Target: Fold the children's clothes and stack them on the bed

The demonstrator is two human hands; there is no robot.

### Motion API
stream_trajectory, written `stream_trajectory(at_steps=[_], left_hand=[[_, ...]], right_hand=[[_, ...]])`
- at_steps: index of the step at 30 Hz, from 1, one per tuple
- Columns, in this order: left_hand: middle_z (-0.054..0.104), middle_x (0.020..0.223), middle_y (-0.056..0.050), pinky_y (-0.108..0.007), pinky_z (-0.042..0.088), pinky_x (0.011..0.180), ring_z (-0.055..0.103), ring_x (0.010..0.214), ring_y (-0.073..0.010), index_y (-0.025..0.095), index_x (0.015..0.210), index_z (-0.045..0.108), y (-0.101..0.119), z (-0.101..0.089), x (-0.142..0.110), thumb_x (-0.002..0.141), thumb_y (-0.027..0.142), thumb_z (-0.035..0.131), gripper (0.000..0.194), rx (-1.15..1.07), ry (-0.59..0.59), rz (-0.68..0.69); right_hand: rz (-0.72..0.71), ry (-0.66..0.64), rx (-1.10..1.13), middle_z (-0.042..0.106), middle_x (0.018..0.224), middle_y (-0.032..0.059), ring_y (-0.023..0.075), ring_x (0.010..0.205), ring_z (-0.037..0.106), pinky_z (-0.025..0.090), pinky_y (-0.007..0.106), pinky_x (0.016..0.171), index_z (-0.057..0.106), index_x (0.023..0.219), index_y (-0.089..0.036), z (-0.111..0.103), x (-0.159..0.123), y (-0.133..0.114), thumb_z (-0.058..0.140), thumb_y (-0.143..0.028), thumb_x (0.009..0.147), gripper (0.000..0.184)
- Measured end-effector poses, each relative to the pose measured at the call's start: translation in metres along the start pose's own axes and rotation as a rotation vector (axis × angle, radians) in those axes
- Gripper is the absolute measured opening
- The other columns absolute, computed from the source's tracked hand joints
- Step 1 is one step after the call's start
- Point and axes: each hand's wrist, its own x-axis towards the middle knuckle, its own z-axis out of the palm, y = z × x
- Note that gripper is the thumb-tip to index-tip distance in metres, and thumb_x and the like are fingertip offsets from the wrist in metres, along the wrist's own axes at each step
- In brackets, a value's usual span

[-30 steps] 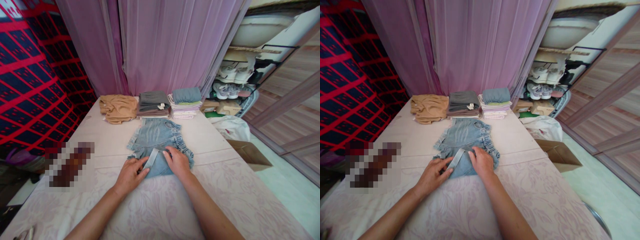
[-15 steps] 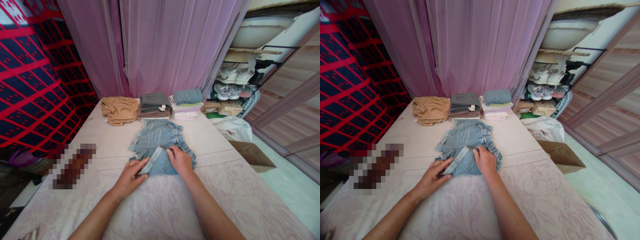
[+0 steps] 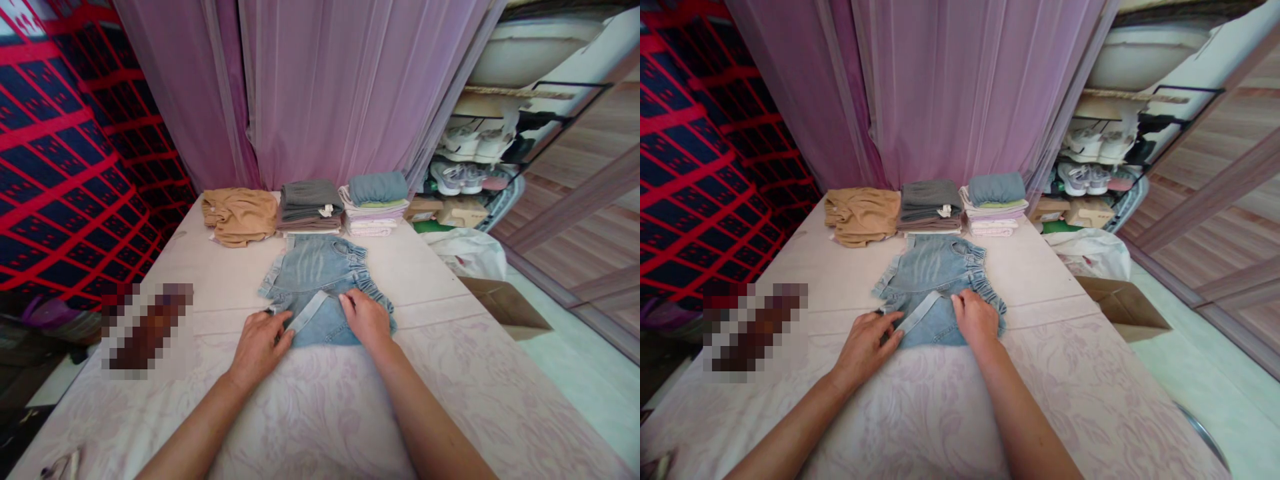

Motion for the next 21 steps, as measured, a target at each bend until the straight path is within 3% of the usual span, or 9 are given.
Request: stream_trajectory(at_steps=[4, 6, 8, 10, 13, 21], left_hand=[[0.067, 0.075, -0.002, -0.036, 0.038, 0.082, 0.058, 0.079, -0.0201, 0.022, 0.116, 0.062, -0.001, 0.002, -0.002, 0.086, 0.031, 0.055, 0.033, -0.003, 0.041, 0.021], [0.068, 0.076, -0.002, -0.036, 0.038, 0.081, 0.057, 0.079, -0.0199, 0.023, 0.117, 0.062, -0.001, 0.003, -0.002, 0.086, 0.029, 0.054, 0.032, 0.002, 0.052, 0.042], [0.067, 0.077, -0.002, -0.036, 0.038, 0.079, 0.057, 0.079, -0.0198, 0.026, 0.116, 0.064, 0.000, 0.002, -0.002, 0.088, 0.026, 0.051, 0.031, 0.019, 0.047, 0.084], [0.066, 0.074, -0.003, -0.036, 0.037, 0.077, 0.056, 0.077, -0.0198, 0.028, 0.113, 0.067, 0.000, 0.002, -0.001, 0.089, 0.024, 0.049, 0.030, 0.046, 0.038, 0.127], [0.065, 0.072, -0.003, -0.036, 0.037, 0.075, 0.055, 0.074, -0.0196, 0.026, 0.108, 0.069, 0.001, 0.003, -0.001, 0.088, 0.023, 0.048, 0.030, 0.086, 0.039, 0.146], [0.068, 0.081, -0.004, -0.037, 0.040, 0.076, 0.059, 0.079, -0.0202, 0.023, 0.095, 0.071, 0.003, 0.002, -0.003, 0.085, 0.023, 0.051, 0.023, 0.069, 0.062, 0.132]], right_hand=[[-0.328, 0.200, 0.184, 0.066, 0.112, 0.0088, 0.0190, 0.106, 0.059, 0.042, 0.032, 0.093, 0.065, 0.107, -0.019, -0.005, -0.010, -0.002, 0.037, -0.032, 0.095, 0.033], [-0.529, 0.107, 0.167, 0.058, 0.129, 0.0078, 0.0202, 0.122, 0.049, 0.034, 0.037, 0.104, 0.061, 0.118, -0.022, -0.003, -0.015, -0.005, 0.038, -0.033, 0.095, 0.035], [-0.623, -0.065, 0.099, 0.047, 0.142, 0.0066, 0.0218, 0.132, 0.038, 0.026, 0.043, 0.111, 0.052, 0.131, -0.023, 0.003, -0.018, -0.008, 0.041, -0.036, 0.094, 0.041], [-0.607, -0.200, 0.043, 0.036, 0.150, 0.0060, 0.0230, 0.138, 0.029, 0.020, 0.048, 0.113, 0.043, 0.139, -0.023, 0.009, -0.017, -0.009, 0.041, -0.039, 0.093, 0.048], [-0.568, -0.300, 0.023, 0.027, 0.153, 0.0046, 0.0229, 0.141, 0.022, 0.016, 0.051, 0.114, 0.036, 0.143, -0.023, 0.012, -0.014, -0.010, 0.038, -0.042, 0.094, 0.053], [-0.467, -0.225, 0.059, 0.024, 0.154, 0.0069, 0.0241, 0.142, 0.018, 0.007, 0.053, 0.114, 0.034, 0.145, -0.023, 0.008, -0.023, -0.016, 0.038, -0.044, 0.094, 0.055]])
